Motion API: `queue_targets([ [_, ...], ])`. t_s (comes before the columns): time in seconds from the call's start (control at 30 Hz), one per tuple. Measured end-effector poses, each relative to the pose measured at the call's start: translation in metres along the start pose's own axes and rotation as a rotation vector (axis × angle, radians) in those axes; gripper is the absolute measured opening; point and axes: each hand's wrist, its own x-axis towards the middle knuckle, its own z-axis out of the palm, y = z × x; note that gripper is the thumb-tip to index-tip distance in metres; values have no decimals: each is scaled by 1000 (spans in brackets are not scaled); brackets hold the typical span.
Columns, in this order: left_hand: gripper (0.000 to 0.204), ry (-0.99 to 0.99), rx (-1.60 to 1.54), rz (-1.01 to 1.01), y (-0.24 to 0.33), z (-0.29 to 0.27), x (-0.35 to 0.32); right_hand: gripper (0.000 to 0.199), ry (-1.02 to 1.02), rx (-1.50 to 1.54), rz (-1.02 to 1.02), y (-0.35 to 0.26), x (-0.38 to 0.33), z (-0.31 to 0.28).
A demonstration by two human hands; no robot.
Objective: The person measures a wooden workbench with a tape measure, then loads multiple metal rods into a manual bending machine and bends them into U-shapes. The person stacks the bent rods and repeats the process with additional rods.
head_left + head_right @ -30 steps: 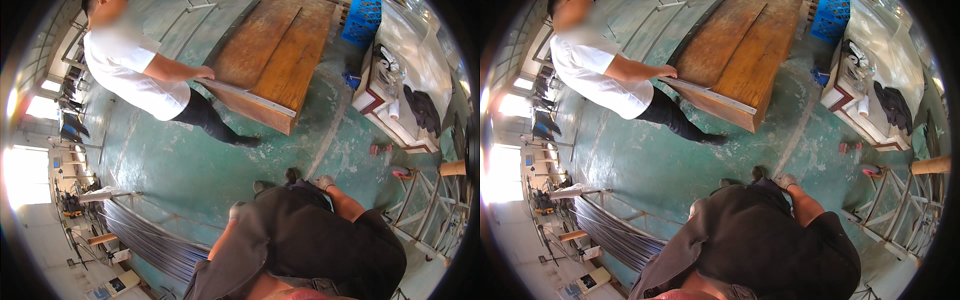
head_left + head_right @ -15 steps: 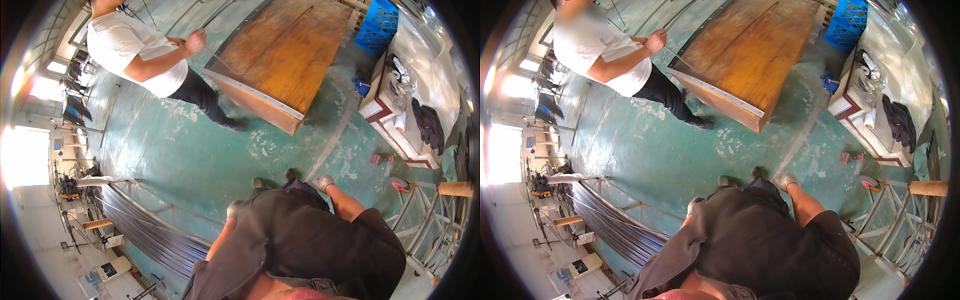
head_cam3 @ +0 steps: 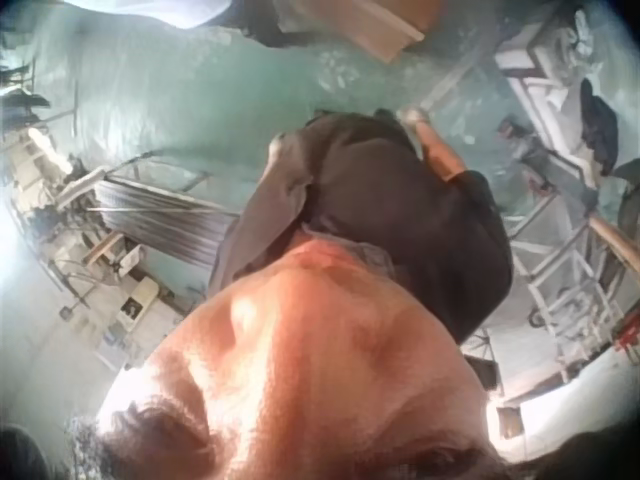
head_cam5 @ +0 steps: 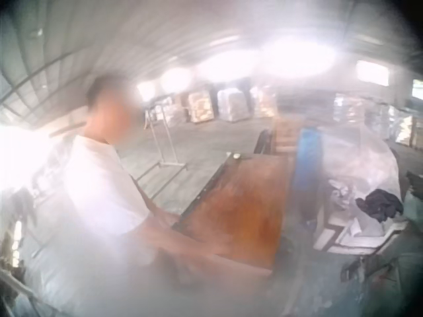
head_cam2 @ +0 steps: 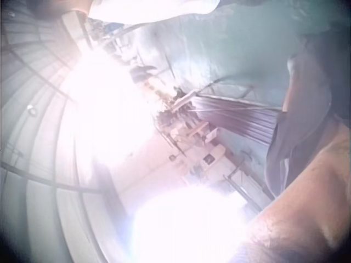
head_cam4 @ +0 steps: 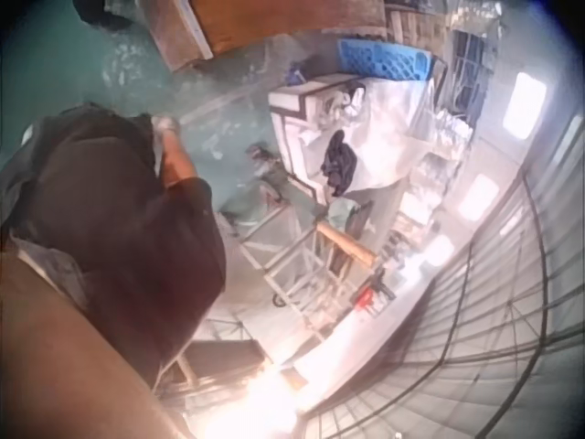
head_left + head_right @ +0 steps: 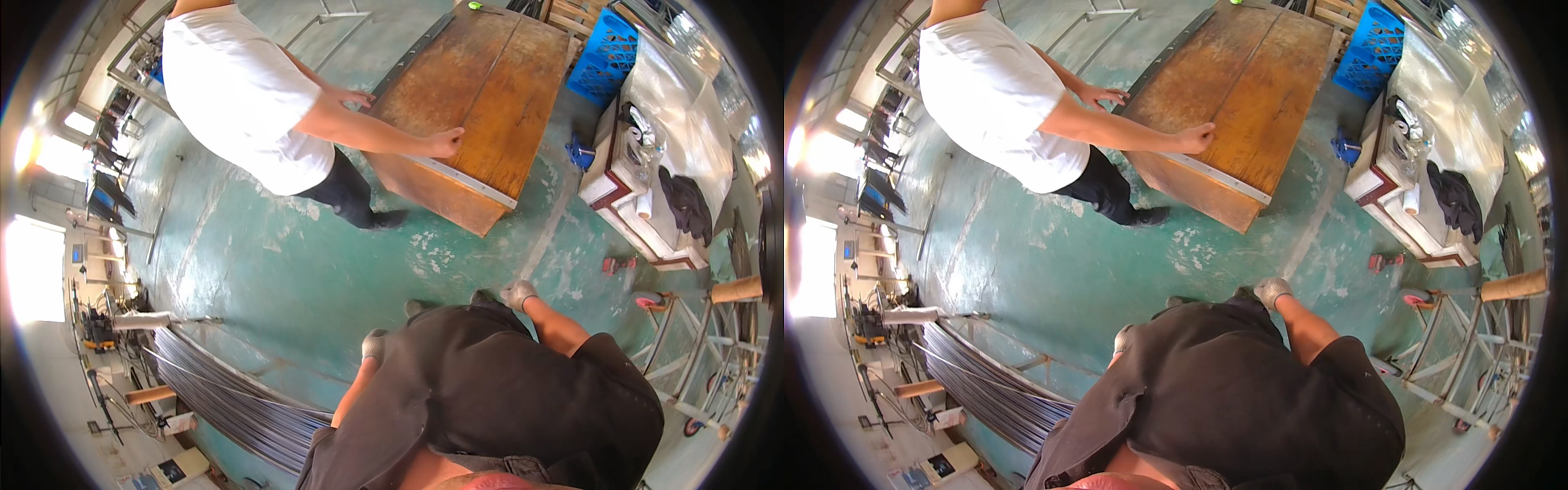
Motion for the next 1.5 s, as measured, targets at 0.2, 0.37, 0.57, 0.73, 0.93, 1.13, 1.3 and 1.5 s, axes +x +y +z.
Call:
queue_targets([
  [0.2, 33, 15, 186, -71, 63, -57, -15, 35, 200, 126, -82, -24, -1, 37],
  [0.37, 32, 46, 274, -124, 28, -84, -4, 34, 87, 57, -81, -33, 12, 49],
  [0.57, 40, -24, 313, -50, 1, -71, -6, 33, 112, 18, -62, -22, 36, 58],
  [0.73, 48, -88, -12, -112, -90, -26, 37, 30, 38, -50, -21, -35, 37, 31],
  [0.93, 46, -234, -513, -216, -72, -8, 48, 31, 46, -48, -63, -26, 49, 19],
  [1.13, 80, -792, -1435, 342, -40, 8, 38, 30, 54, 1, -69, -35, 48, -1],
  [1.3, 76, -855, -1756, 304, -36, 16, 40, 30, 34, 31, -37, -36, 49, -7],
  [1.5, 57, -715, -1457, 304, -13, 17, 29, 31, -36, -28, -11, -32, 56, -14],
])
